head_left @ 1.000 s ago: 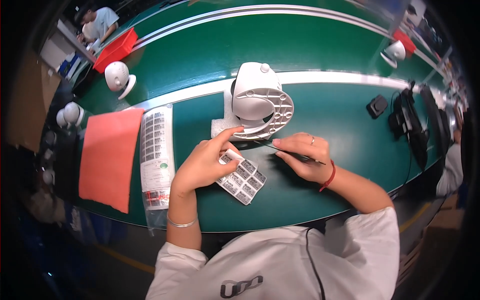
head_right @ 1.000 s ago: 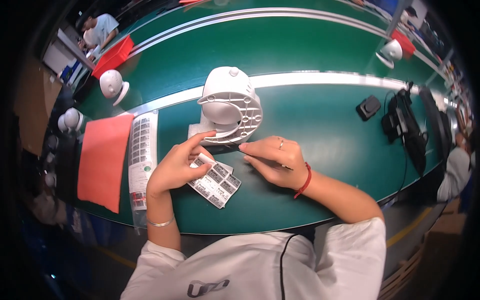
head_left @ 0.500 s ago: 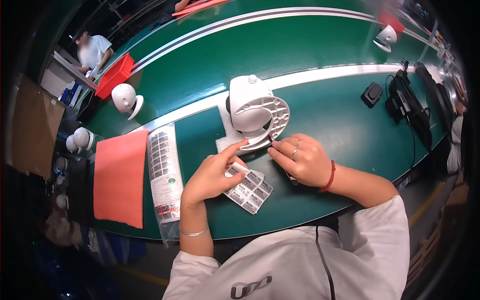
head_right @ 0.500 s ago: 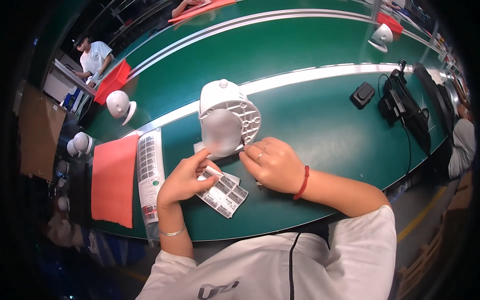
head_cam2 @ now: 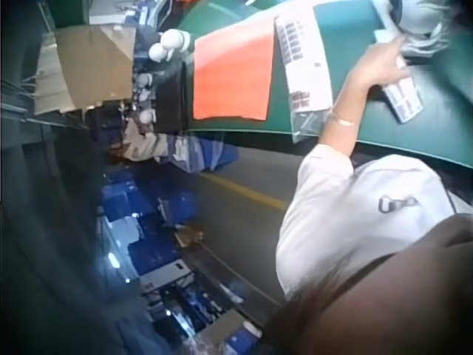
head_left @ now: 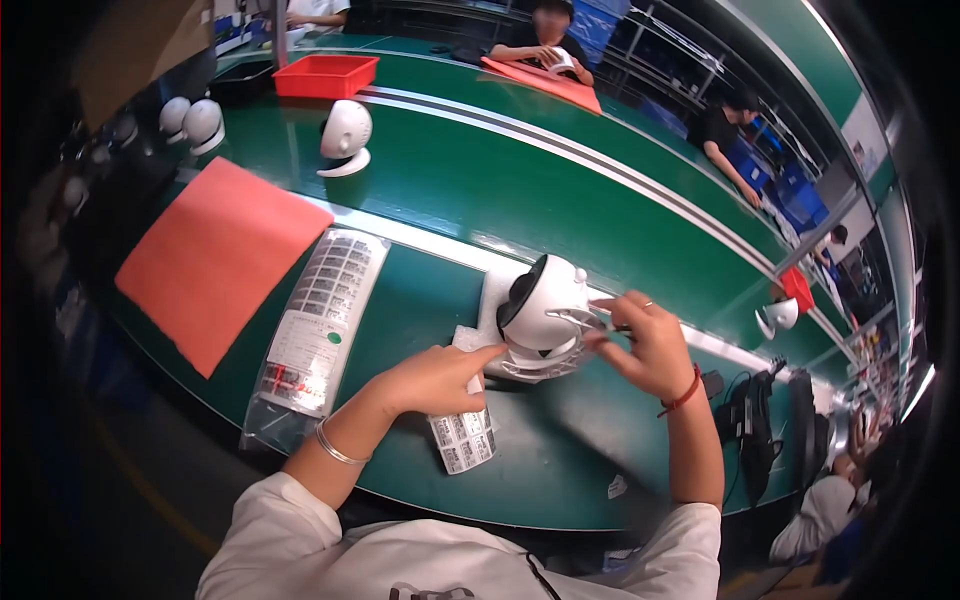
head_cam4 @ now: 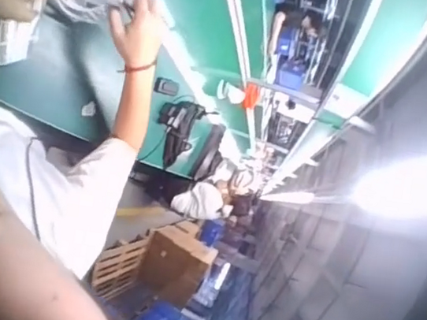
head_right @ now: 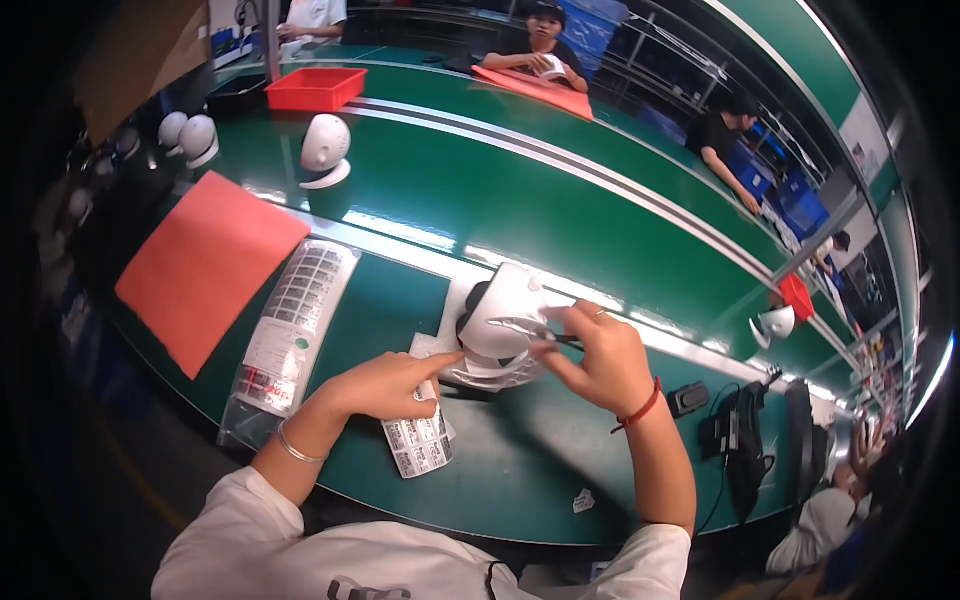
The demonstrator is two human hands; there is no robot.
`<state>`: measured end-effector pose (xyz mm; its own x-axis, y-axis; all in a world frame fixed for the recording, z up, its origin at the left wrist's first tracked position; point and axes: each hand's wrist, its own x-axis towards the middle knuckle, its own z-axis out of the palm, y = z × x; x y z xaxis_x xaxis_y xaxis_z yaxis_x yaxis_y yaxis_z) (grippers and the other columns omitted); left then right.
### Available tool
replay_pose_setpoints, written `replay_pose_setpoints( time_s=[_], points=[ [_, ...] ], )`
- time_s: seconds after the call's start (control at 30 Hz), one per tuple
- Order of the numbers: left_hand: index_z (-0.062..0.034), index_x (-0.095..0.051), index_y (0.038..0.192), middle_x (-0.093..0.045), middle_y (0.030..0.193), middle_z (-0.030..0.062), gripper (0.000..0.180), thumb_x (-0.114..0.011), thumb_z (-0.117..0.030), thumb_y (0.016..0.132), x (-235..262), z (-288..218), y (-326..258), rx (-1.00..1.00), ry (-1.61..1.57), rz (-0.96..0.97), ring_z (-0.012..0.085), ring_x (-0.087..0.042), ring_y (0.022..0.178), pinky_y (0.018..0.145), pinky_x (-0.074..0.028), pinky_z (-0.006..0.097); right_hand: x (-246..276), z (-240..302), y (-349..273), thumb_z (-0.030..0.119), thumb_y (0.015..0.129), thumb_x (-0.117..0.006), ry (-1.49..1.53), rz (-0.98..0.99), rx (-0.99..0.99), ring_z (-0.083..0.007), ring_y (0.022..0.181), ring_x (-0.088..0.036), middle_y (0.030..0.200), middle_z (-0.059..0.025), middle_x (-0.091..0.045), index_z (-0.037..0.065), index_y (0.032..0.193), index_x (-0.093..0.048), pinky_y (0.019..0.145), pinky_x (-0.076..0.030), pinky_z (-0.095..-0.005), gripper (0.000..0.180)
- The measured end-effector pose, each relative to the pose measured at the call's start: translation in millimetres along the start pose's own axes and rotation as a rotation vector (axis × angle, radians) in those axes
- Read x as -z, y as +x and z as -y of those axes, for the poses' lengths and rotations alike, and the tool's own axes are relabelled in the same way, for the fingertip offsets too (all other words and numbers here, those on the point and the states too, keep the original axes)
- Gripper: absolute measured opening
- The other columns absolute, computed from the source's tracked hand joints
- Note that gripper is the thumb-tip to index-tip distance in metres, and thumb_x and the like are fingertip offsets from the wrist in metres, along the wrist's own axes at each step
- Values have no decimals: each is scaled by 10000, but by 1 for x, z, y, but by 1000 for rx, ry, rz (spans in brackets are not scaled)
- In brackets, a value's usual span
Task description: Applying technical labels to security camera components using tweezers for precision placement.
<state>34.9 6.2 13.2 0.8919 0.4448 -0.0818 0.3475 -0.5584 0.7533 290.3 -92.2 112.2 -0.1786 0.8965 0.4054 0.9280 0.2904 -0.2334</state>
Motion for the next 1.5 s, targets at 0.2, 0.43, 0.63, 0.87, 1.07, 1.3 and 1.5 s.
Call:
replay_pose_setpoints(
  time_s=[0.2, 0.43, 0.63, 0.87, 1.07, 1.3, 1.5],
  points=[
    [-42, -327, 1484, -712, 997, 124, 791, -614, -220, 769, -6, -5, 2, 14, 109, 45, 327, -686, 874, 790, -549, 390, -7, -26, 21, 264, 706, -831, 102, 264, 0, -280, 573, -583, 646, -143, -595, 17, 825, -680, 538, -442, -365, 313],
    [-27, -304, 1491, -705, 974, 166, 818, -613, -217, 758, -10, -10, -1, 11, 91, 30, 351, -680, 863, 771, -546, 417, -25, -74, 31, 66, 735, -808, 402, -108, -344, -55, 578, -508, 634, -9, -597, -22, 754, -642, 536, -403, -242, 189],
    [-2, -317, 1478, -705, 966, 168, 796, -602, -201, 762, -9, -6, 1, 8, 68, 25, 346, -680, 859, 777, -543, 413, -68, -132, 39, 211, 767, -747, -377, -377, -260, -331, 639, -637, 763, -105, -643, 63, 779, -619, 550, -498, -419, 196],
    [-6, -320, 1480, -708, 991, 154, 781, -605, -195, 777, -8, -8, 0, 9, 34, 27, 332, -684, 869, 782, -546, 391, -104, -172, 23, 250, 806, -725, -628, -430, -342, -344, 701, -656, 897, -71, -648, 119, 854, -583, 574, -520, -446, 199],
    [-21, -327, 1480, -710, 977, 148, 771, -606, -188, 781, -8, -9, -1, -2, 31, 22, 337, -685, 862, 785, -546, 395, -123, -202, 22, 244, 824, -683, -764, -240, -397, -335, 720, -673, 1009, -78, -643, 134, 962, -600, 561, -530, -446, 195],
    [18, -335, 1462, -694, 973, 214, 783, -604, -173, 752, -9, -10, 0, 9, -19, 34, 368, -676, 876, 802, -544, 422, -121, -217, 31, 453, 919, -544, -495, -43, -685, -385, 926, -670, 1132, -144, -657, 172, 1173, -642, 793, -540, -488, 392],
    [-8, -368, 1454, -688, 940, 212, 755, -595, -179, 754, -9, -11, 1, 0, 27, 15, 370, -675, 867, 779, -542, 451, -109, -218, 49, 357, 886, -583, -719, 294, -787, -373, 895, -693, 985, -171, -711, 100, 1038, -690, 777, -559, -479, 317]
  ],
)
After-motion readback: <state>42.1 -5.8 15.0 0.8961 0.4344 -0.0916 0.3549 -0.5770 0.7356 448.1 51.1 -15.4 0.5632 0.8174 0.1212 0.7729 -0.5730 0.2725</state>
